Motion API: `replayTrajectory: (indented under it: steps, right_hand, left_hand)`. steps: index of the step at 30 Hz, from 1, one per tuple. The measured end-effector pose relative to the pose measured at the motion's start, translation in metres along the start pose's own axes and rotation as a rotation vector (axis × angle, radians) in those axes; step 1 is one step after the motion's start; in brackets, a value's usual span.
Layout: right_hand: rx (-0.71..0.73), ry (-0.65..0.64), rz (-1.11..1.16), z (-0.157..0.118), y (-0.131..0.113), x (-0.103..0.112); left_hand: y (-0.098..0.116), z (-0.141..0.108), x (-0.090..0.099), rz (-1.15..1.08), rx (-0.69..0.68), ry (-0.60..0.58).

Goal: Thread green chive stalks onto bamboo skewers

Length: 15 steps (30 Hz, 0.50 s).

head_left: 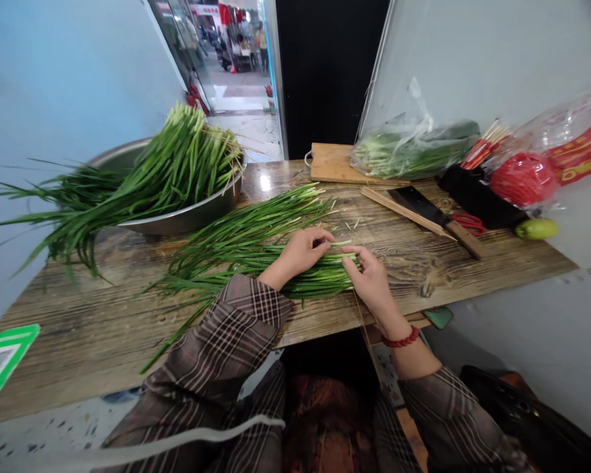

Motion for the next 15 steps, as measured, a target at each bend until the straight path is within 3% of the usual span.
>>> replayTrajectory:
  steps: [15]
  right_hand:
    - [0.004,-0.001,-0.016,-0.0008,-0.0038,0.0003]
  left_hand:
    - [0.0000,-0.0009,-0.0022,-0.023,-0.004,0.021]
Point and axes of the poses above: each hand's wrist, its own z-axis towards the middle knuckle, its own x-axis out of the back of the hand, y = z × x, the point moved 6 cm from there along z, towards the middle knuckle, and after that the axes turned 13 degrees about -x, right-handed, at the moved point
